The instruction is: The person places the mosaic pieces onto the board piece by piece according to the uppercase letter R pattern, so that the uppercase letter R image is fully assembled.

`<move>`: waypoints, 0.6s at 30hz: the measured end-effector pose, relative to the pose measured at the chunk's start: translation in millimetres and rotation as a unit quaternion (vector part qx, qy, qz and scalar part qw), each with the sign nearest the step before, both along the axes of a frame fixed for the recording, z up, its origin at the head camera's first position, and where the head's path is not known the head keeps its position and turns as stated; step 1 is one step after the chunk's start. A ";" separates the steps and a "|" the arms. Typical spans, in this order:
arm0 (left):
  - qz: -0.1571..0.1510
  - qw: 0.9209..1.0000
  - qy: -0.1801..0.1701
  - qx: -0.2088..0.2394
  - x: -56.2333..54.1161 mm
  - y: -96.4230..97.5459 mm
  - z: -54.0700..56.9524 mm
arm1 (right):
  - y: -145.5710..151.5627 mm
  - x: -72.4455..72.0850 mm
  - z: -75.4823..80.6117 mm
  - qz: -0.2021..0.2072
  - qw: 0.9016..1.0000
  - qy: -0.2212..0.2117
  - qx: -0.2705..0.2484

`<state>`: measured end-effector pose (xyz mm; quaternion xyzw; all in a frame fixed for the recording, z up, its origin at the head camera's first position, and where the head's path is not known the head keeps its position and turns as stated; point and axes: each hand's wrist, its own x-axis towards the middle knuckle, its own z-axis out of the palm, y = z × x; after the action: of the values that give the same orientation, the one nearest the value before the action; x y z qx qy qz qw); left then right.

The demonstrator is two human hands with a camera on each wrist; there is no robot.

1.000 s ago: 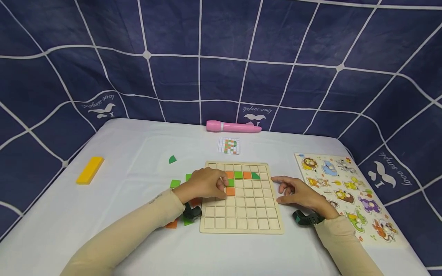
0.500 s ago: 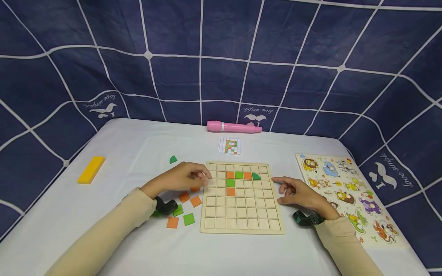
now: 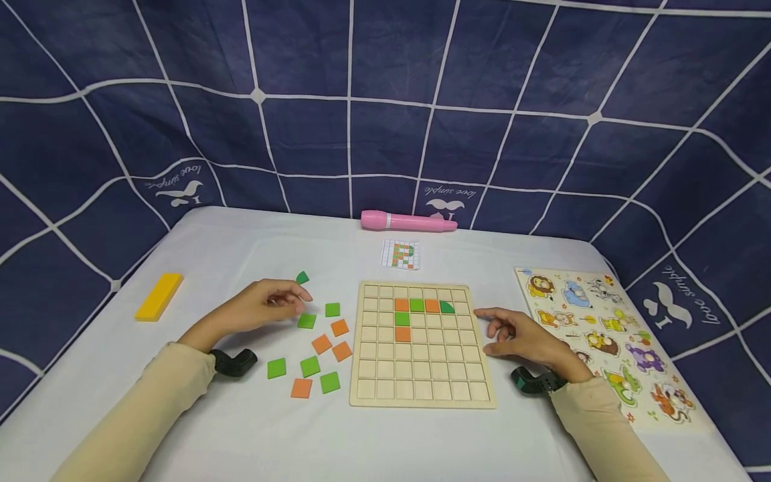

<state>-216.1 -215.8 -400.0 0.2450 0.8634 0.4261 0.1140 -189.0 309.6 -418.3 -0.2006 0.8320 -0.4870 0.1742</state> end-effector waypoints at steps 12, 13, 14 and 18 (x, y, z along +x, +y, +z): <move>0.009 1.000 -0.008 0.005 0.4 -7.0 0.0 | 0.1 0.2 -0.1 -0.001 1.000 0.001 -0.001; 0.007 1.000 -0.010 0.005 0.1 -6.8 -0.8 | 0.1 0.1 -0.4 -0.001 1.000 0.001 -0.001; 0.006 1.000 -0.013 0.004 -0.3 -6.5 -1.6 | 0.1 0.0 -0.6 0.000 1.000 0.002 -0.001; -0.015 1.000 -0.025 0.009 -3.2 -6.4 -5.3 | -0.1 0.2 -0.8 0.000 1.000 0.001 -0.007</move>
<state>-219.3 -222.2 -405.4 0.2485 0.8527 0.4377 0.1401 -188.8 309.5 -419.1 -0.2024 0.8289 -0.4923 0.1722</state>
